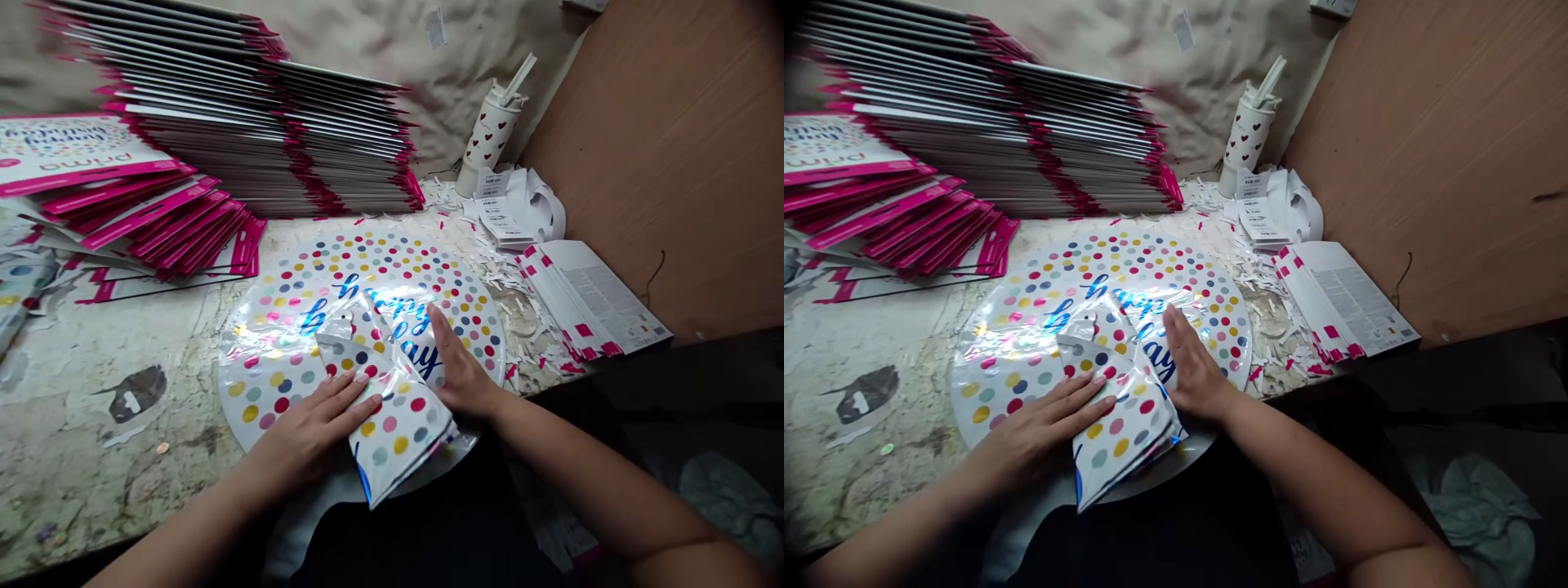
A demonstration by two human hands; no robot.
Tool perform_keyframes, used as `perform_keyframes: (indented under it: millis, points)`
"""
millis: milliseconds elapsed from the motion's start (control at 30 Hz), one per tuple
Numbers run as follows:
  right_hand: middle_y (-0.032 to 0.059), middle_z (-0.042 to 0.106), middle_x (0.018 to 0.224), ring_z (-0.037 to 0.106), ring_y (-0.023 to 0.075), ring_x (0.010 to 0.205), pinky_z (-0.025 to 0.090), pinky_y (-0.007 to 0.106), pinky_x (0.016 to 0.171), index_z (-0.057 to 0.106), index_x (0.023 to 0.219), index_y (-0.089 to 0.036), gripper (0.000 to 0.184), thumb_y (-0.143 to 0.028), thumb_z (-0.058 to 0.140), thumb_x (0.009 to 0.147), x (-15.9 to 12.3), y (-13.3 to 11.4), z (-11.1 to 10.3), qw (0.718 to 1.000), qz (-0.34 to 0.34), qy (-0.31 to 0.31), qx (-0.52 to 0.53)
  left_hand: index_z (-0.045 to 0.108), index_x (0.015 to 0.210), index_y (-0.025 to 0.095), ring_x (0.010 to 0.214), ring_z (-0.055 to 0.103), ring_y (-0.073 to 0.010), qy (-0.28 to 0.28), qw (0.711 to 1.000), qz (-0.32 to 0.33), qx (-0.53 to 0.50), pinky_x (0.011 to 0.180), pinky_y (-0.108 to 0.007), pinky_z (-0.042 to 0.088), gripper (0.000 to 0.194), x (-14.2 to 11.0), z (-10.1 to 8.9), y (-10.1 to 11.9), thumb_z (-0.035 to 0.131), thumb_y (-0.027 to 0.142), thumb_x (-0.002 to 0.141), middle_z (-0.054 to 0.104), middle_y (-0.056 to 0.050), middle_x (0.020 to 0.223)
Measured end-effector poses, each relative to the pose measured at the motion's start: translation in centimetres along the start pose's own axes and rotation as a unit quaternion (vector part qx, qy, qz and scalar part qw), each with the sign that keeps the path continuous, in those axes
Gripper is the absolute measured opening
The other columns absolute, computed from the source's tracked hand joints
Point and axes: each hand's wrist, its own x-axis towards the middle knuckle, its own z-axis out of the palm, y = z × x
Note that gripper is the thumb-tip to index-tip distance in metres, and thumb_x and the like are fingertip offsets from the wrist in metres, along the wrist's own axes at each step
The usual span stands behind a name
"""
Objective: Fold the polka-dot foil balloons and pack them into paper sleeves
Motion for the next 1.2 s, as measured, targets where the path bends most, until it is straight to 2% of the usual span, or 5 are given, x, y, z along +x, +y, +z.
perform_keyframes:
  millis: [233,433,700,900,1200]
  points:
    - [0.0059,0.061,0.121,0.052,0.0175,0.118,0.034,0.037,0.105,0.058,0.115,-0.017,0.029,-0.015,0.043,0.091,0.9,-0.5,0.0,0.928,-0.341,-0.126,-0.079,0.031,0.139,0.031,0.131,0.035,-0.0255,-0.024,0.997,0.07,-0.013,0.104,-0.045,0.036,0.053,-0.7,-0.1,-0.4,0.039,0.014,0.089,0.042,-0.005,0.14]
    - [0.0038,0.072,0.096,0.066,0.0173,0.092,0.048,0.028,0.082,0.068,0.096,-0.019,0.02,-0.018,0.057,0.079,1.5,-0.5,-0.3,0.971,-0.079,-0.192,0.116,0.062,0.111,0.024,0.096,0.062,-0.0185,0.052,0.976,-0.122,-0.175,0.084,-0.029,0.051,0.031,-0.7,-0.9,0.7,0.044,0.019,0.087,0.069,-0.005,0.101]
    - [0.0032,0.063,0.06,0.059,0.0161,0.051,0.049,0.027,0.05,0.06,0.091,-0.016,0.03,-0.037,0.037,0.092,6.5,-1.7,-0.1,0.901,0.375,-0.166,0.143,0.052,0.061,0.018,0.038,0.05,-0.0108,-0.104,0.681,-0.565,-0.455,0.034,-0.018,0.033,0.029,5.8,-4.2,-1.4,0.059,0.044,0.071,0.06,0.0,0.05]
    - [0.0124,0.038,0.142,0.028,0.0298,0.133,0.026,0.051,0.105,0.036,0.136,-0.019,0.047,-0.038,0.035,0.093,6.1,-3.6,2.2,0.988,0.087,-0.089,-0.095,0.053,0.058,0.015,0.039,0.055,-0.0137,-0.111,0.652,-0.581,-0.474,0.037,-0.02,0.038,0.028,6.6,-4.6,-2.2,0.062,0.04,0.068,0.059,-0.004,0.046]
    - [0.0085,0.017,0.151,0.01,0.0257,0.139,0.009,0.046,0.113,0.02,0.144,-0.012,0.06,-0.044,0.025,0.094,5.5,-2.8,4.1,0.977,0.136,-0.14,-0.088,0.06,0.089,0.014,0.076,0.067,-0.0197,-0.039,0.484,-0.612,-0.625,0.062,-0.028,0.055,0.034,5.5,-6.7,-0.8,0.074,0.031,0.063,0.068,-0.01,0.082]
